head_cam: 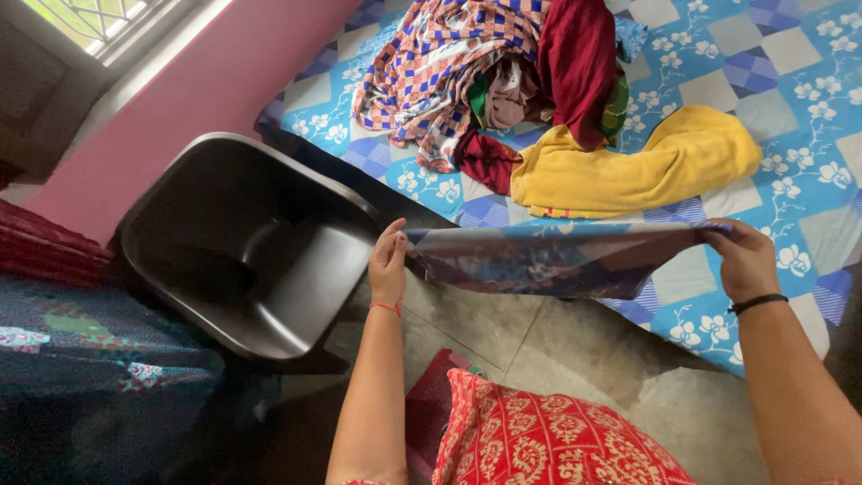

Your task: The person folds a blue patterned cloth and a yellow towel by hand and places them on a shelf.

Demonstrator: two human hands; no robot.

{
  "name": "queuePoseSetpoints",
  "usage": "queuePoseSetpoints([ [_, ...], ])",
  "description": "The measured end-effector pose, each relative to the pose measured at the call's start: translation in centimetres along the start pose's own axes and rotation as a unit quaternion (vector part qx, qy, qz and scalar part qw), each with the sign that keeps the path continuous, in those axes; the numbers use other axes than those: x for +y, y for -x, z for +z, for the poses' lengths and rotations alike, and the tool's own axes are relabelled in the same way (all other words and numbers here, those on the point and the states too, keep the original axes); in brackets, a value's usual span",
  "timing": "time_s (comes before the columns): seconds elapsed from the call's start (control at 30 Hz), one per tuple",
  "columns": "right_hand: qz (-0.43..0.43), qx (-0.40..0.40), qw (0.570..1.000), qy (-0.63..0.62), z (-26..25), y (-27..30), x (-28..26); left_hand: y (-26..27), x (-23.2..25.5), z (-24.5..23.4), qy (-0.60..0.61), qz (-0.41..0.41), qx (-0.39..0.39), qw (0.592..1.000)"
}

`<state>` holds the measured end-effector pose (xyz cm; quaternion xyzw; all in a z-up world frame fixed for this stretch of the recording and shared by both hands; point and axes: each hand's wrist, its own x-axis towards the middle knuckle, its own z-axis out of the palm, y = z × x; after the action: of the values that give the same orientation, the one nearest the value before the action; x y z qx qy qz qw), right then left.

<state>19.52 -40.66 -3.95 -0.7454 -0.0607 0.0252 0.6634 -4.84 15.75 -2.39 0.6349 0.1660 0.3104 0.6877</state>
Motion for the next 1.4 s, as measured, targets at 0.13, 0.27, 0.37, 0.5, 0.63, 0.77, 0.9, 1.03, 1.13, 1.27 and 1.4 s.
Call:
queuePoseSetpoints([
  [0.13, -0.205, -0.135, 0.961, -0.127, -2.7, 3.2, -1.5, 0.4, -0.1, -1.3, 0.208, -0.019, -0.021, 0.978],
  [0.27, 0.043, -0.169, 0.912, -0.372, -4.6, 5.1, -4.9, -0.5, 0.5, -2.7, 0.372, -0.004, -0.069, 0.926],
  [0.37, 0.084, -0.050, 0.967, -0.236, -1.0, 1.5, -6.2, -3.4, 0.6, -2.0, 0.317, -0.121, -0.005, 0.941],
  [0.5, -0.030, 0.033, 0.999, -0.031, 7.2, -1.0, -7.8, -5.7, 0.5, 1.4, 0.149, -0.123, 0.013, 0.981],
  [0.63, -0.264, 0.082, 0.929, 0.247, 15.6, 1.6, -10.6, -3.3, 1.8, 6.4, 0.122, -0.063, -0.029, 0.990],
  [0.77, -0.199, -0.010, 0.957, 0.210, 23.8, 6.1, -14.7, 1.1, 4.5, 11.5, -0.018, 0.042, -0.074, 0.996],
  [0.9, -0.275, -0.081, 0.932, 0.220, 28.5, 8.7, -17.5, 4.3, 8.2, 14.5, 0.094, 0.015, -0.183, 0.978],
  [1.03, -0.305, -0.034, 0.927, 0.214, 29.0, 8.5, -18.2, 4.1, 11.3, 12.7, -0.101, 0.198, -0.211, 0.952],
  [1.13, -0.224, -0.075, 0.949, 0.211, 28.4, 8.5, -18.2, 2.4, 12.0, 10.4, -0.013, -0.032, -0.300, 0.953],
  [1.27, -0.261, -0.148, 0.946, 0.125, 26.8, 8.3, -17.8, -1.8, 12.7, 8.4, -0.314, 0.220, -0.226, 0.896],
  [1.4, -0.255, -0.199, 0.944, 0.060, 24.1, 7.4, -15.6, -4.5, 12.9, 6.9, -0.575, 0.088, -0.421, 0.696],
])
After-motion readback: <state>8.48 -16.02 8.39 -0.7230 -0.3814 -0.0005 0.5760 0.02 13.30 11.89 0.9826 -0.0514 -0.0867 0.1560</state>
